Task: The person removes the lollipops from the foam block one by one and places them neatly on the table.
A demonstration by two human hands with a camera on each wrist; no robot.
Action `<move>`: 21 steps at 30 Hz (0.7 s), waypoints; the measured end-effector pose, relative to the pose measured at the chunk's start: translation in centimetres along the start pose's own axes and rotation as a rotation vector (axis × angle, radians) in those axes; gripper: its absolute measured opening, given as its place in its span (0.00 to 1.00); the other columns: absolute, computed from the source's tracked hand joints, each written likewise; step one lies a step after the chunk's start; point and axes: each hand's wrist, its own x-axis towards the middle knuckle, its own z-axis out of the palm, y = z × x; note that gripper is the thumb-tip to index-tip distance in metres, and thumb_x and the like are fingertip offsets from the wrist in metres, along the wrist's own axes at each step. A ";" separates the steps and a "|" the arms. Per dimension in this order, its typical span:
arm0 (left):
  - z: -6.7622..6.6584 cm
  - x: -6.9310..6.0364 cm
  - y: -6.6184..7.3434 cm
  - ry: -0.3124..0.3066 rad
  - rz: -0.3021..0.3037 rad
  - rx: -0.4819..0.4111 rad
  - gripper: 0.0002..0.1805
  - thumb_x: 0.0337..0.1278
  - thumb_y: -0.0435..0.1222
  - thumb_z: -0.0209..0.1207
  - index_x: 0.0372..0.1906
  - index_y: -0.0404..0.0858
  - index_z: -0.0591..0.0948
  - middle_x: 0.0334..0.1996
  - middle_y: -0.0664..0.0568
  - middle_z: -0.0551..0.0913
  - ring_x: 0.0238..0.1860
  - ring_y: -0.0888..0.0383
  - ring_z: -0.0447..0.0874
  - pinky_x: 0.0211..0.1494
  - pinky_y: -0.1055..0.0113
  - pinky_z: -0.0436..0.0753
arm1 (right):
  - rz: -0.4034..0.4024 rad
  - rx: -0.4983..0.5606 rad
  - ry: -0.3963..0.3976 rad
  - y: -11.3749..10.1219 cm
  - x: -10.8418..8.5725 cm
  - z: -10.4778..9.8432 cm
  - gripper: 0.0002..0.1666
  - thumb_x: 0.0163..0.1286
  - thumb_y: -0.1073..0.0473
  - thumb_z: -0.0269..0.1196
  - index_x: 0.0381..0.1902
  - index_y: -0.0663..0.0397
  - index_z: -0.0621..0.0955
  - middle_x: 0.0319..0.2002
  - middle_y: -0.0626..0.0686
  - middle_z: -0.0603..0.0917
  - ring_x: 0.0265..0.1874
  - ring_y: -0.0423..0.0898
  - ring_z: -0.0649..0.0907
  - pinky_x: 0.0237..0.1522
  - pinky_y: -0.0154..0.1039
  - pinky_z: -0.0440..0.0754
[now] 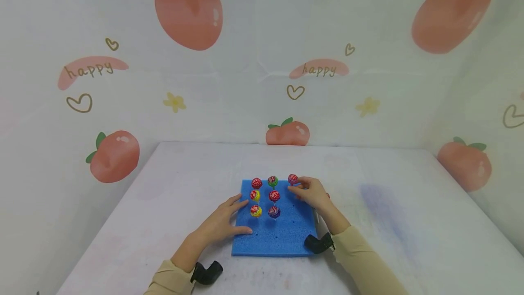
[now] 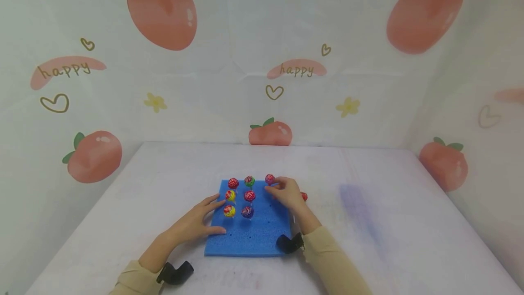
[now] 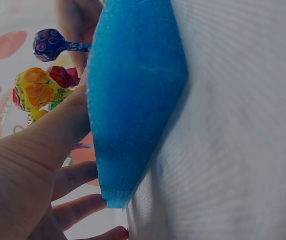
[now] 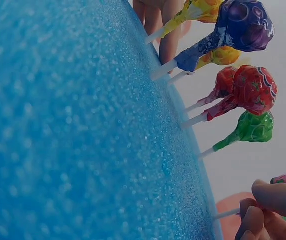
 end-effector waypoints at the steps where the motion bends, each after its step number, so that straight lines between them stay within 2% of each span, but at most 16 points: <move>1: 0.0 0.0 0.0 0.001 0.002 0.002 0.43 0.42 0.53 0.68 0.65 0.39 0.68 0.70 0.40 0.60 0.70 0.38 0.58 0.65 0.39 0.66 | -0.006 -0.001 0.000 0.0 0.0 0.0 0.18 0.62 0.60 0.64 0.46 0.68 0.79 0.28 0.59 0.84 0.21 0.38 0.78 0.26 0.29 0.77; 12: 0.1 0.1 -0.2 -0.001 0.008 0.009 0.44 0.42 0.53 0.68 0.66 0.40 0.68 0.70 0.40 0.60 0.70 0.38 0.57 0.66 0.39 0.65 | -0.005 0.009 0.020 -0.5 -0.1 -0.1 0.13 0.61 0.63 0.64 0.42 0.66 0.80 0.28 0.58 0.83 0.21 0.38 0.77 0.26 0.29 0.78; 21: 0.0 0.0 0.0 0.001 0.008 0.005 0.44 0.42 0.53 0.68 0.65 0.39 0.68 0.70 0.40 0.60 0.70 0.38 0.58 0.66 0.40 0.66 | -0.037 0.030 0.007 -1.2 -0.4 -0.5 0.13 0.63 0.62 0.62 0.42 0.66 0.80 0.36 0.63 0.85 0.24 0.40 0.80 0.30 0.31 0.81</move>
